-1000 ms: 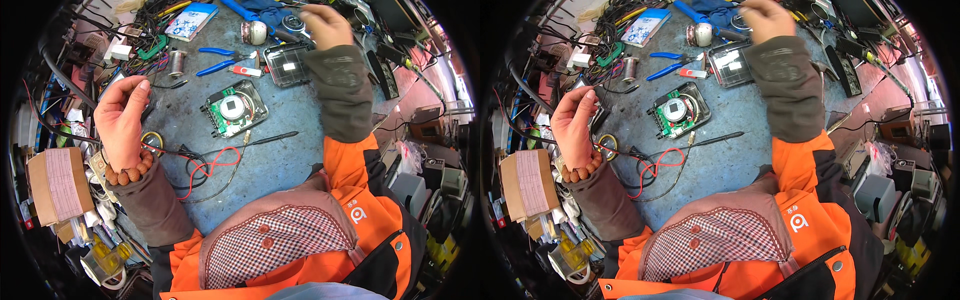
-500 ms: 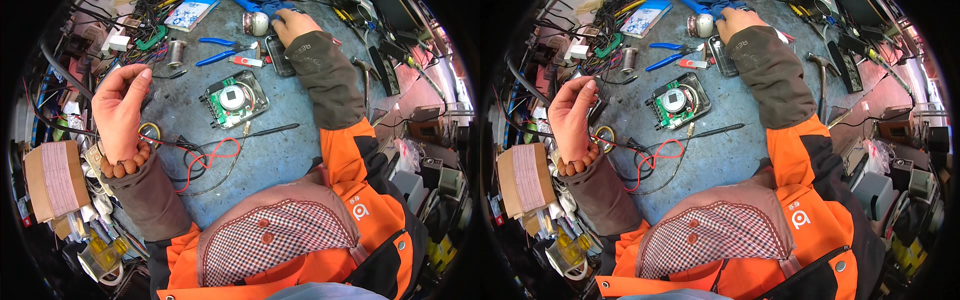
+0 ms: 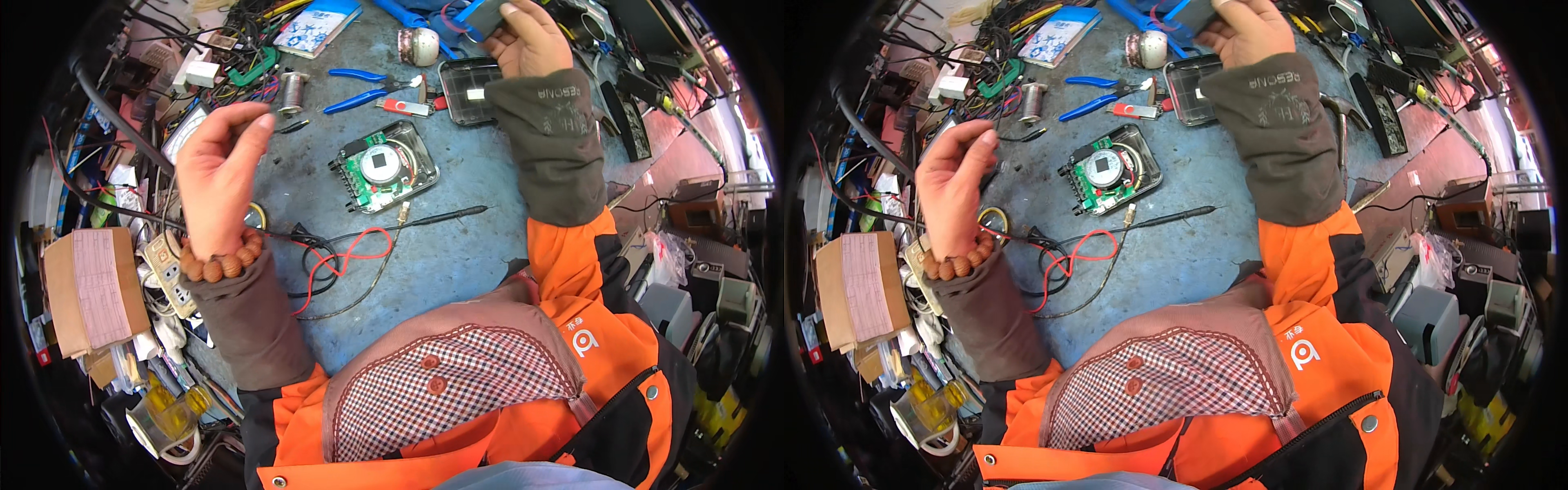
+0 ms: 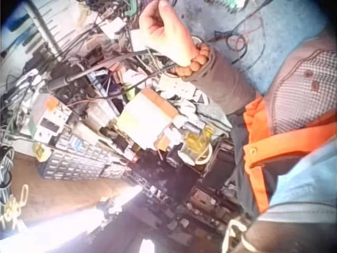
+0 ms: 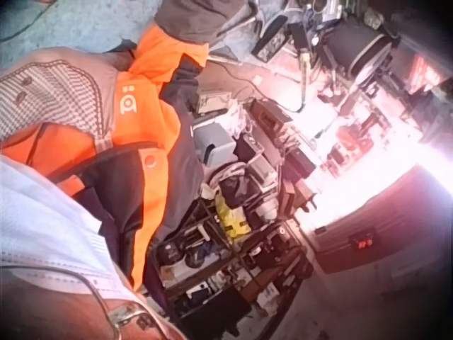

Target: The person assembles a small electronic device by connecting wires to a circuit board, inserting a battery, and securing the casing. They use a screwdriver to tighten screws and a soldering iron to make connections. The device is then closed and inspected.

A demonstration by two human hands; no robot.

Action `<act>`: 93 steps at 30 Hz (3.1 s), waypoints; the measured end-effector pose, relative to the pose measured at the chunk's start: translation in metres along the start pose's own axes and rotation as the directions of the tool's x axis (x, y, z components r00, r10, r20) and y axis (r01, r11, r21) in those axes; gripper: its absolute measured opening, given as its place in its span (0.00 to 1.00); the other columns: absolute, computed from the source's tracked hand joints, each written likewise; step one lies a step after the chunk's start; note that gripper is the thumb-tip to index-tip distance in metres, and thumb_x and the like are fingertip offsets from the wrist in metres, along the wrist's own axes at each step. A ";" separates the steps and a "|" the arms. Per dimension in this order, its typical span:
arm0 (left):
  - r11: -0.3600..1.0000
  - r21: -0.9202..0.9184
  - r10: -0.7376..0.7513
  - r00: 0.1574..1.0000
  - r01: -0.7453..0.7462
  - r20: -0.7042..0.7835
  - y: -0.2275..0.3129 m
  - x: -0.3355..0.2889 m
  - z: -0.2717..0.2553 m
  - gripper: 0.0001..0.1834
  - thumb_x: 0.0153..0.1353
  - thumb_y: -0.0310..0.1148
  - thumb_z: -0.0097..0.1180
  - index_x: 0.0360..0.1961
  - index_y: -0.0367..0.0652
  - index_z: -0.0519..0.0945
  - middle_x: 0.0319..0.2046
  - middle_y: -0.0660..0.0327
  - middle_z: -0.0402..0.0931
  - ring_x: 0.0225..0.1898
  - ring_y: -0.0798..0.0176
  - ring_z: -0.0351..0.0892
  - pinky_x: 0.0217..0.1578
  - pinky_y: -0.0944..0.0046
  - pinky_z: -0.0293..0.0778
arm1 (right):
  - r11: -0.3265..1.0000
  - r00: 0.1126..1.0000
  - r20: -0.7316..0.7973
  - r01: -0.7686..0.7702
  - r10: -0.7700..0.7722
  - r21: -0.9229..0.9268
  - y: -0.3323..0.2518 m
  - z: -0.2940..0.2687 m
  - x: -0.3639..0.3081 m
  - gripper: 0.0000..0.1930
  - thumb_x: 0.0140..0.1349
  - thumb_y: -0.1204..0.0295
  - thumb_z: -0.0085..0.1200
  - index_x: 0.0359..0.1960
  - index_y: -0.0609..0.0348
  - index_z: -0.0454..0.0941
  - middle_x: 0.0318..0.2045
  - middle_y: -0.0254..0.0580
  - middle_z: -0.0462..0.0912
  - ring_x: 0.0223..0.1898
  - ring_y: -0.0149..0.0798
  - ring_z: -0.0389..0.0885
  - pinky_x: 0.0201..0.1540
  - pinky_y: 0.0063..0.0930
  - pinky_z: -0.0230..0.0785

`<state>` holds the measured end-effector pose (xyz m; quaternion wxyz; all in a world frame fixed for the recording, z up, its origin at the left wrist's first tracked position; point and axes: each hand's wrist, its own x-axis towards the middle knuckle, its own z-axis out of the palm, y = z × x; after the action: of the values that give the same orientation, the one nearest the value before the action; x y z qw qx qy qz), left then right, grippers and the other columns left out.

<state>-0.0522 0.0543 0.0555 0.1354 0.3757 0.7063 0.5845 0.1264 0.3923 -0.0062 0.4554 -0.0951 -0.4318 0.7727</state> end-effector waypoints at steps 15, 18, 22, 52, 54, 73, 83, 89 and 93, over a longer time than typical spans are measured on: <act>0.960 -0.240 -0.077 0.961 0.143 0.267 -0.014 -0.009 0.053 0.12 0.67 0.24 0.69 0.50 0.34 0.87 0.38 0.63 0.88 0.38 0.75 0.82 0.39 0.72 0.77 | 0.904 0.771 0.481 -0.302 0.418 -0.302 0.029 0.065 -0.072 0.25 0.68 0.82 0.57 0.67 0.67 0.76 0.53 0.49 0.87 0.53 0.38 0.88 0.58 0.34 0.82; 0.960 -0.211 -0.131 0.963 0.182 0.234 -0.017 -0.008 0.052 0.10 0.68 0.25 0.68 0.48 0.33 0.87 0.36 0.63 0.88 0.35 0.75 0.82 0.37 0.72 0.76 | 0.892 0.763 0.477 -0.296 0.436 -0.341 0.029 0.062 -0.071 0.23 0.67 0.82 0.58 0.65 0.67 0.77 0.52 0.48 0.88 0.52 0.38 0.87 0.59 0.34 0.81; 0.962 -0.226 -0.113 0.977 0.153 0.182 -0.016 -0.007 0.052 0.08 0.69 0.25 0.67 0.46 0.33 0.87 0.34 0.63 0.87 0.34 0.74 0.82 0.36 0.72 0.76 | 0.900 0.772 0.479 -0.280 0.418 -0.333 0.030 0.063 -0.072 0.21 0.65 0.84 0.60 0.60 0.68 0.79 0.51 0.47 0.88 0.51 0.36 0.87 0.58 0.33 0.81; 0.631 -0.647 -0.581 0.813 0.427 -0.031 -0.017 -0.115 -0.046 0.24 0.82 0.51 0.49 0.55 0.38 0.79 0.35 0.59 0.84 0.28 0.63 0.80 0.18 0.68 0.67 | 0.551 0.874 0.435 0.258 0.218 -0.794 -0.052 0.025 -0.173 0.13 0.67 0.77 0.64 0.53 0.63 0.85 0.39 0.39 0.86 0.38 0.36 0.85 0.42 0.29 0.77; 0.673 -0.623 -0.542 0.839 0.399 -0.048 -0.022 -0.119 -0.051 0.25 0.82 0.52 0.46 0.53 0.38 0.79 0.32 0.58 0.83 0.25 0.63 0.79 0.19 0.68 0.67 | 0.380 0.752 0.592 0.477 0.292 -0.793 -0.033 0.031 -0.184 0.16 0.62 0.74 0.67 0.52 0.61 0.85 0.41 0.44 0.85 0.41 0.48 0.85 0.44 0.36 0.78; 0.899 -0.355 -0.384 0.854 0.258 -0.350 -0.018 -0.142 -0.101 0.14 0.76 0.39 0.62 0.51 0.39 0.84 0.35 0.61 0.86 0.24 0.75 0.76 0.19 0.73 0.64 | 0.663 0.475 0.874 0.622 0.102 -0.416 -0.012 0.156 -0.179 0.14 0.58 0.87 0.64 0.46 0.64 0.85 0.27 0.40 0.76 0.25 0.37 0.75 0.28 0.30 0.68; 0.774 -0.571 -0.531 0.773 0.274 -0.348 -0.028 -0.139 -0.116 0.25 0.79 0.53 0.52 0.53 0.39 0.81 0.38 0.57 0.87 0.24 0.71 0.76 0.18 0.72 0.60 | 0.421 0.011 0.904 0.883 0.428 -0.210 0.124 0.223 -0.230 0.07 0.61 0.70 0.58 0.36 0.55 0.87 0.44 0.38 0.83 0.45 0.47 0.87 0.41 0.45 0.84; 0.793 -0.554 -0.483 0.815 0.252 -0.321 -0.036 -0.144 -0.117 0.28 0.83 0.56 0.42 0.53 0.39 0.80 0.35 0.57 0.87 0.24 0.69 0.80 0.21 0.69 0.71 | 0.477 -0.092 0.954 0.877 0.286 -0.059 0.123 0.214 -0.225 0.09 0.60 0.68 0.58 0.39 0.54 0.85 0.41 0.37 0.82 0.45 0.43 0.86 0.39 0.39 0.84; 0.784 -0.558 -0.503 0.804 0.271 -0.317 -0.037 -0.142 -0.120 0.29 0.83 0.57 0.41 0.53 0.39 0.80 0.34 0.57 0.87 0.26 0.67 0.82 0.24 0.67 0.75 | 0.691 0.049 0.997 0.723 -0.066 0.010 0.100 0.213 -0.209 0.17 0.57 0.77 0.62 0.50 0.56 0.83 0.42 0.42 0.80 0.41 0.46 0.84 0.38 0.36 0.80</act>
<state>-0.0452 -0.1321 0.0192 0.1789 0.0259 0.6108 0.7709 0.0676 0.0835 -0.0037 0.2383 0.4247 -0.8069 0.3344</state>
